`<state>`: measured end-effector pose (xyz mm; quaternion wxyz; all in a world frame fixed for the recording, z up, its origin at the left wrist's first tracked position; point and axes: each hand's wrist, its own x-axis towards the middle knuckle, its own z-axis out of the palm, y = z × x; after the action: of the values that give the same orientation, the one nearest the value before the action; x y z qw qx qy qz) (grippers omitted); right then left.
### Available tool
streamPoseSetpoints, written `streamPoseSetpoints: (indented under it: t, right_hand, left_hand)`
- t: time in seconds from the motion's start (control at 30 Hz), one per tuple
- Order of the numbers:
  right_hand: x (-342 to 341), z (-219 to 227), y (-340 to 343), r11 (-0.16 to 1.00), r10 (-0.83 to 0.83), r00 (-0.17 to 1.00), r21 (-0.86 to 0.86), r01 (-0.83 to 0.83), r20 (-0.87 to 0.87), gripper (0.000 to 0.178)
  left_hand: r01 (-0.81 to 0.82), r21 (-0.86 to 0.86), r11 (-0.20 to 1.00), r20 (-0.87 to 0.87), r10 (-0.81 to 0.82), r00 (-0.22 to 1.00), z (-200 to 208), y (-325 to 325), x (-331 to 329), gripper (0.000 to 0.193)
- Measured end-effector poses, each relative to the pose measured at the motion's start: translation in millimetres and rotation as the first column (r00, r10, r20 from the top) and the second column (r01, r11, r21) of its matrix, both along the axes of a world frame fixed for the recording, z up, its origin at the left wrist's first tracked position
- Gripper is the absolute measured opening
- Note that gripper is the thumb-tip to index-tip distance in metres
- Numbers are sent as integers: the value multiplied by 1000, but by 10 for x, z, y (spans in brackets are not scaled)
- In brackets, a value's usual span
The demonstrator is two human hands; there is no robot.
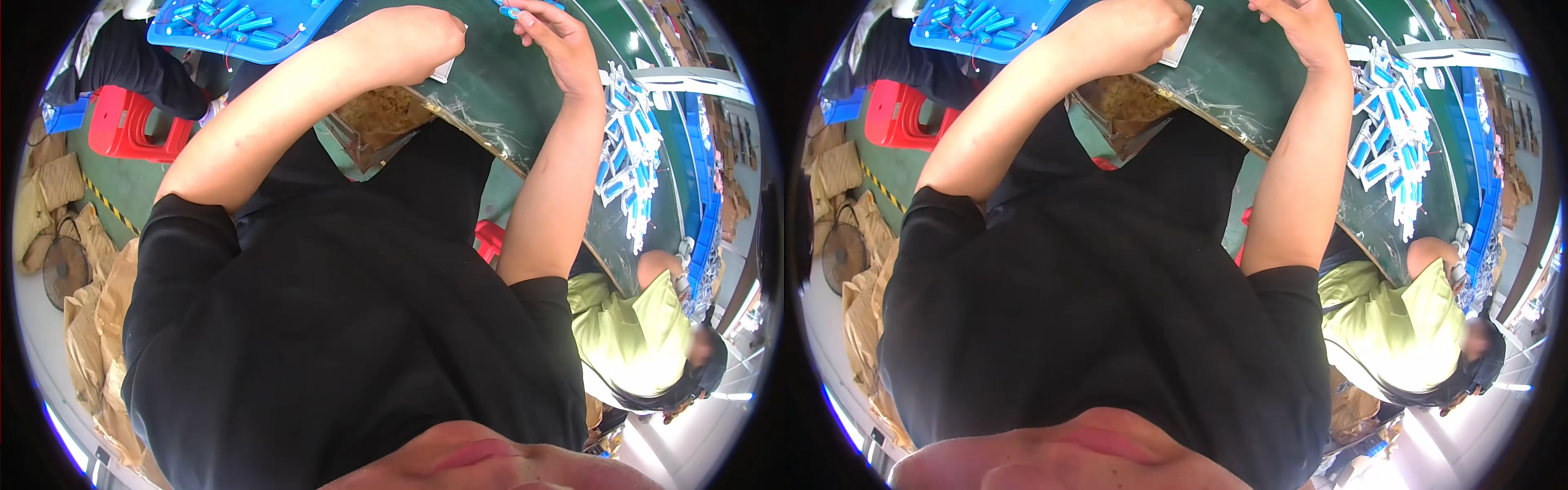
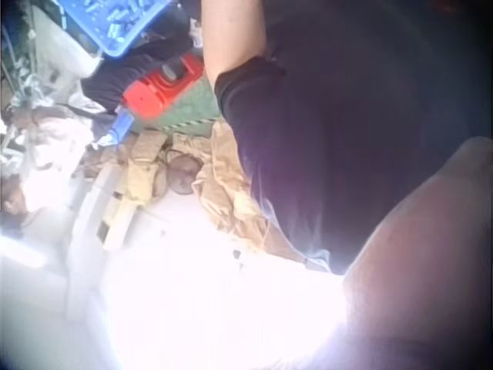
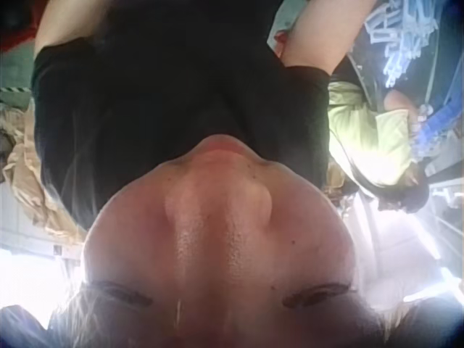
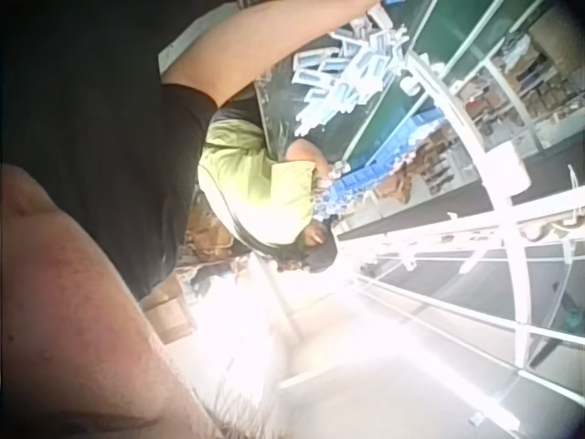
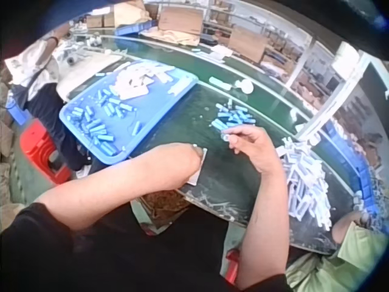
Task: Assembling small electronic components by manually inserting wires into plastic connectors.
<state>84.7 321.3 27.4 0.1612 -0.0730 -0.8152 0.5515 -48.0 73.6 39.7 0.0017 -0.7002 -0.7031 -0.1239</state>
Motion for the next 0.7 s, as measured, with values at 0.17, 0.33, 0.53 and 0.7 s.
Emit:
streamPoseSetpoints:
  t: [0.17,0.33,0.53,0.7]
  right_hand:
    - [34,247,-267,999,-25,999,29,24,38,26]
    - [-20,24,-132,1000,-9,999,26,9,-34,24]
    - [-34,101,-231,996,17,997,83,-24,80,22]
    - [-41,164,-394,984,178,984,21,-178,30,22]
  left_hand:
    - [151,-12,988,-119,-152,981,70,4,-48,14]
    - [140,108,984,-102,-129,986,-149,72,-116,17]
    - [-254,183,950,316,187,930,-351,104,-83,15]
    - [-300,761,575,472,-175,864,-409,-18,-63,10]
